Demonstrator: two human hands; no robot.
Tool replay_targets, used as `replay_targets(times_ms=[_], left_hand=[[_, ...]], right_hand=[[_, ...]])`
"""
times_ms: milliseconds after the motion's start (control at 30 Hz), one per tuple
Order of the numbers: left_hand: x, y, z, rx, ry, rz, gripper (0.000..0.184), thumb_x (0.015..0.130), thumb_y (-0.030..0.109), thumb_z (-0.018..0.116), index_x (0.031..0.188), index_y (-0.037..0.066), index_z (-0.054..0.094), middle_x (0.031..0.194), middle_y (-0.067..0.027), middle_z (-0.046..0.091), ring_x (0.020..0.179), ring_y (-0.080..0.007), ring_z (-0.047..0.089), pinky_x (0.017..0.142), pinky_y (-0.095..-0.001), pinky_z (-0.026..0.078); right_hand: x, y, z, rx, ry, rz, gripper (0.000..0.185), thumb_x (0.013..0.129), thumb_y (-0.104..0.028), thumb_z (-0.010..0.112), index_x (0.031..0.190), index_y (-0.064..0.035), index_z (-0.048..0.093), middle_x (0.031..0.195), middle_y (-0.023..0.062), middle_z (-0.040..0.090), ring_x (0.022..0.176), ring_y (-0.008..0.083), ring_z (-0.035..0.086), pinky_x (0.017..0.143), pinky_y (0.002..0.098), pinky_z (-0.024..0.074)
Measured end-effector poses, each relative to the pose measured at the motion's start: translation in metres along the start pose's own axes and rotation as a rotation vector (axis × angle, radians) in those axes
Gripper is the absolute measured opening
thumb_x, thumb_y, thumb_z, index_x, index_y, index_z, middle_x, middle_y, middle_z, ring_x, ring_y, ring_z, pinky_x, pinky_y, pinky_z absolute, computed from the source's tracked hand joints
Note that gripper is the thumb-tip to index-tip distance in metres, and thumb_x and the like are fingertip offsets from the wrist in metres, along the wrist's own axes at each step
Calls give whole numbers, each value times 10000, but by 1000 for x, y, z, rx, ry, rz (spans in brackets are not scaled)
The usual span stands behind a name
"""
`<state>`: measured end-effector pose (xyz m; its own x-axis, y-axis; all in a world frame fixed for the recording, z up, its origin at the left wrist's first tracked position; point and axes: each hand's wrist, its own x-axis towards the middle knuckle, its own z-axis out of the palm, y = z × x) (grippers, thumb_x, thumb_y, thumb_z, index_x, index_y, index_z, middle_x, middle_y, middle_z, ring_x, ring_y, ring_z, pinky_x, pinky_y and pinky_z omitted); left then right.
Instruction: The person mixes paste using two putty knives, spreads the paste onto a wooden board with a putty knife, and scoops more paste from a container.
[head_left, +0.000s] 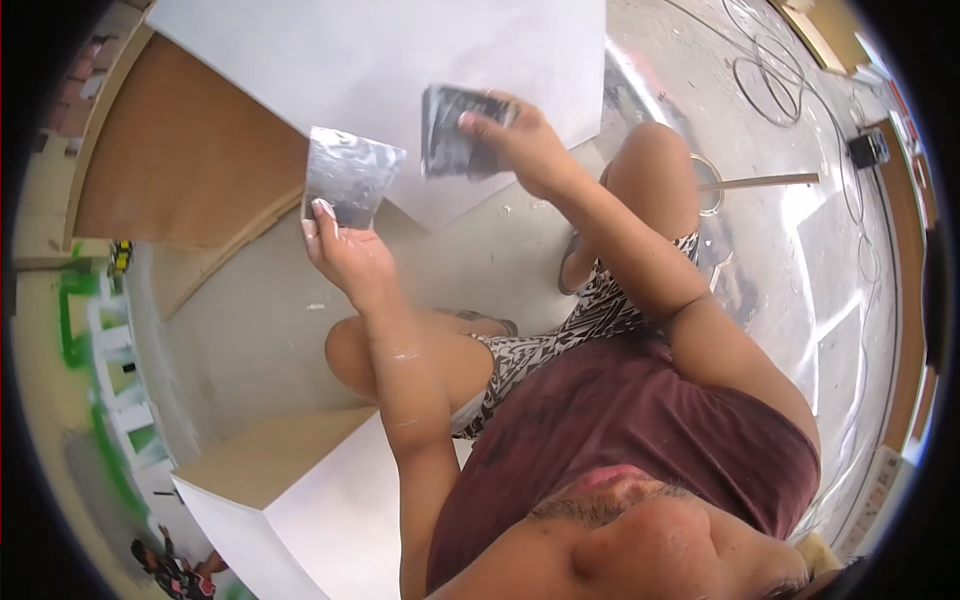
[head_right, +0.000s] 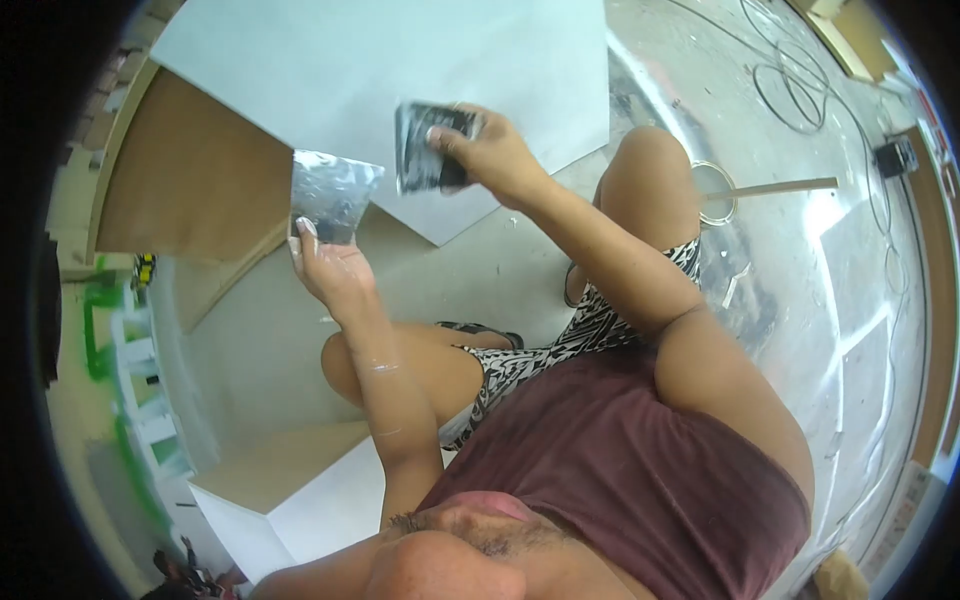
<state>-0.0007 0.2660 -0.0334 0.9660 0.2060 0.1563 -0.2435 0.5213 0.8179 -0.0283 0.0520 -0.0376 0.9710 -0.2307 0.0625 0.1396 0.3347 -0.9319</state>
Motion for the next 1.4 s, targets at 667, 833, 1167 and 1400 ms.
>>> replay_targets(times_ms=[667,833,1167,1400], left_hand=[[-7,-56,-5,282,-104,-361,321,1047,142,517,1284,-71,555,1235,-124,615,1149,-170,565,1015,-320,430],[-15,-42,12,194,-165,-414,300,1038,127,539,1288,-39,546,1240,-100,602,1168,-170,551,1016,-326,429],[-10,-40,20,158,-188,-479,242,1033,122,541,1244,8,575,1170,-40,626,1074,-110,576,938,-280,453],[-15,-39,15,226,-131,-466,222,1036,136,541,1208,2,578,1162,-57,622,1086,-132,575,960,-323,451]], right_hand=[[147,-51,-155,-875,483,-600,408,893,19,558,1262,-107,678,1206,155,704,1074,305,688,937,358,521],[164,-52,-133,-1069,487,-690,384,913,29,507,1237,-81,681,1180,199,690,1077,383,662,910,428,528],[139,32,-130,-1092,635,-687,554,829,60,570,1268,-257,687,1220,65,704,992,283,697,825,383,570],[183,-42,-137,-963,780,-662,374,903,14,499,1218,-70,684,1115,233,693,994,400,685,834,447,545]])
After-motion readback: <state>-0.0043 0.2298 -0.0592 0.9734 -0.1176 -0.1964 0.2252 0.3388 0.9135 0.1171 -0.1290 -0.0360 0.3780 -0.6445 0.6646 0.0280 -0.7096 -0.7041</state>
